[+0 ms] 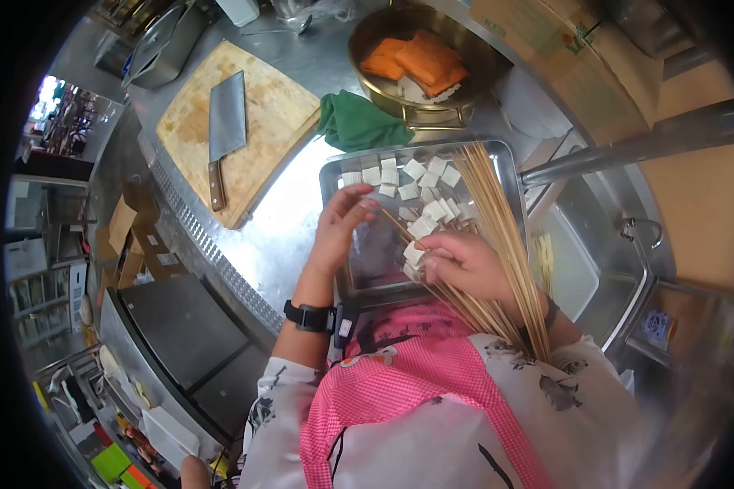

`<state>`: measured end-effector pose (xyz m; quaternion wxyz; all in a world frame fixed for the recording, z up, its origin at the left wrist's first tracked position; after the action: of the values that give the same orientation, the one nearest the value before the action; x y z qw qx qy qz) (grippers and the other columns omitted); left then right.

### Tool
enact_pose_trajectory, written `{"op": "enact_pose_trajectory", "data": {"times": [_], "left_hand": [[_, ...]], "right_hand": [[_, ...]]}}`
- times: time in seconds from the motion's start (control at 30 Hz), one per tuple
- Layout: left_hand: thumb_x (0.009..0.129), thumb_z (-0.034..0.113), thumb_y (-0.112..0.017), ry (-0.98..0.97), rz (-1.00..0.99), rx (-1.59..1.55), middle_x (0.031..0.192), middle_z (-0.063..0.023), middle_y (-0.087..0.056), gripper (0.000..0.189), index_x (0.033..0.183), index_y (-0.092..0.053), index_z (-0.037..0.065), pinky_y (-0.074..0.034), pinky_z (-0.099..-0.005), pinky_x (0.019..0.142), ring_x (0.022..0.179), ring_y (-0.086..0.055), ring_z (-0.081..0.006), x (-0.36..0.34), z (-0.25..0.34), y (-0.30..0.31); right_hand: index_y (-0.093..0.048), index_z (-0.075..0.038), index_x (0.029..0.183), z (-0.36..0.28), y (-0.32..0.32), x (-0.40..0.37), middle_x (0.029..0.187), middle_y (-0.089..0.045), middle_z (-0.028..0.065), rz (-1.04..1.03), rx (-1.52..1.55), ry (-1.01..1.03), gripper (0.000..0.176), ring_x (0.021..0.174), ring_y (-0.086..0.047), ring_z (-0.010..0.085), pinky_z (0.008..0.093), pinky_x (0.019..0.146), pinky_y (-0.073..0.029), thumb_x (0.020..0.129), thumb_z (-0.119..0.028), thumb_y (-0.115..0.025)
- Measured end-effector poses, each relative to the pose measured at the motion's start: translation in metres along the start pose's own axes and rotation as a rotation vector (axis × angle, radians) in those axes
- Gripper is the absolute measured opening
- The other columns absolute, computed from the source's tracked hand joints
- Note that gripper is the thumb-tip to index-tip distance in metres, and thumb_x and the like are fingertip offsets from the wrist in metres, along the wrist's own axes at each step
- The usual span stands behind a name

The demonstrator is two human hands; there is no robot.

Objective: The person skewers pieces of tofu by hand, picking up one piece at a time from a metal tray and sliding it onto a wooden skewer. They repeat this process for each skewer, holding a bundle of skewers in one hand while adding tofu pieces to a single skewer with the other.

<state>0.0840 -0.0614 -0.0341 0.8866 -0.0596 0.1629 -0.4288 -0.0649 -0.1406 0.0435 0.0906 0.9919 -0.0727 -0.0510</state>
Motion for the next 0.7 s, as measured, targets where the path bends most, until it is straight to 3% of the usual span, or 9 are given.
{"op": "enact_pose_trajectory", "data": {"times": [0.03, 0.1, 0.2, 0.3, 0.4, 0.5, 0.6, 0.7], "left_hand": [[0.086, 0.011, -0.056, -0.021, 0.096, 0.146, 0.115, -0.0107, -0.055, 0.03, 0.115, -0.052, 0.003, -0.045, -0.0312, 0.083, 0.102, -0.055, -0.0212, 0.011, -0.014, 0.021], [0.081, 0.004, -0.056, -0.415, 0.2, 1.15, 0.116, -0.0157, -0.054, 0.035, 0.115, -0.052, 0.005, -0.047, -0.0351, 0.083, 0.104, -0.054, -0.0289, 0.016, 0.02, 0.016], [0.075, 0.002, -0.056, -0.475, 0.222, 1.508, 0.11, -0.0185, -0.053, 0.037, 0.112, -0.053, 0.007, -0.048, -0.0397, 0.082, 0.103, -0.053, -0.034, 0.031, 0.008, 0.002], [0.075, 0.003, -0.056, -0.206, 0.169, 1.539, 0.104, -0.0168, -0.054, 0.034, 0.109, -0.053, 0.006, -0.049, -0.0421, 0.078, 0.096, -0.055, -0.0332, 0.05, -0.009, 0.007], [0.073, 0.003, -0.059, -0.173, 0.252, 1.443, 0.098, -0.0159, -0.053, 0.032, 0.105, -0.055, 0.006, -0.05, -0.0405, 0.074, 0.088, -0.058, -0.0317, 0.052, -0.014, 0.02], [0.072, 0.002, -0.063, -0.169, 0.246, 1.052, 0.097, -0.0151, -0.053, 0.029, 0.101, -0.058, 0.006, -0.05, -0.0363, 0.07, 0.081, -0.059, -0.029, 0.048, -0.025, 0.034], [0.074, 0.002, -0.065, -0.22, 0.266, 1.053, 0.093, -0.011, -0.055, 0.021, 0.094, -0.06, 0.003, -0.05, -0.0303, 0.07, 0.079, -0.06, -0.0221, 0.035, -0.019, 0.037], [0.079, 0.005, -0.064, -0.03, 0.341, 0.605, 0.088, -0.0071, -0.058, 0.012, 0.09, -0.061, -0.001, -0.05, -0.0278, 0.072, 0.077, -0.059, -0.0169, 0.036, -0.043, 0.059]], "right_hand": [[-0.055, 0.0, 0.103, 0.0, 0.002, -0.002, 0.069, -0.063, 0.0067, 0.017, 0.025, -0.021, 0.024, 0.068, -0.062, 0.02, 0.0325, 0.065, -0.046, 0.084, -0.014, -0.057], [-0.055, 0.0, 0.102, 0.0, 0.004, 0.0, 0.068, -0.063, 0.007, 0.034, 0.027, -0.01, 0.024, 0.067, -0.062, 0.0209, 0.0332, 0.064, -0.046, 0.083, -0.014, -0.058], [-0.055, 0.0, 0.102, -0.006, 0.001, 0.002, 0.068, -0.062, 0.0076, 0.026, -0.041, 0.072, 0.022, 0.066, -0.061, 0.0216, 0.0336, 0.062, -0.045, 0.084, -0.013, -0.057], [-0.055, 0.0, 0.102, -0.013, 0.005, 0.002, 0.068, -0.061, 0.0079, 0.034, -0.078, 0.099, 0.022, 0.065, -0.061, 0.0216, 0.034, 0.062, -0.045, 0.084, -0.013, -0.057], [-0.055, -0.001, 0.102, -0.009, 0.006, 0.0, 0.068, -0.06, 0.0081, 0.048, -0.039, 0.069, 0.021, 0.065, -0.061, 0.0215, 0.0341, 0.061, -0.045, 0.084, -0.012, -0.057], [-0.056, -0.001, 0.102, -0.008, 0.004, -0.001, 0.068, -0.06, 0.0083, 0.043, -0.028, 0.055, 0.021, 0.065, -0.061, 0.0213, 0.0339, 0.061, -0.045, 0.084, -0.013, -0.056], [-0.055, -0.001, 0.102, -0.008, 0.003, 0.0, 0.068, -0.06, 0.0085, 0.041, -0.03, 0.059, 0.021, 0.064, -0.06, 0.0211, 0.0335, 0.06, -0.045, 0.084, -0.013, -0.056], [-0.055, -0.001, 0.101, -0.012, 0.005, 0.0, 0.068, -0.06, 0.0087, 0.053, -0.072, 0.083, 0.021, 0.063, -0.06, 0.0211, 0.033, 0.059, -0.045, 0.084, -0.014, -0.056]]}}
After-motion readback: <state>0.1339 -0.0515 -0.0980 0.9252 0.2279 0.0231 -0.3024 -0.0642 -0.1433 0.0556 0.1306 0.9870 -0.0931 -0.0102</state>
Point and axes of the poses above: each hand's wrist, its own x-axis towards the middle knuckle, its own y-axis out of the back of the hand, z = x × y, the point moved 10 cm from there along x, towards the middle knuckle
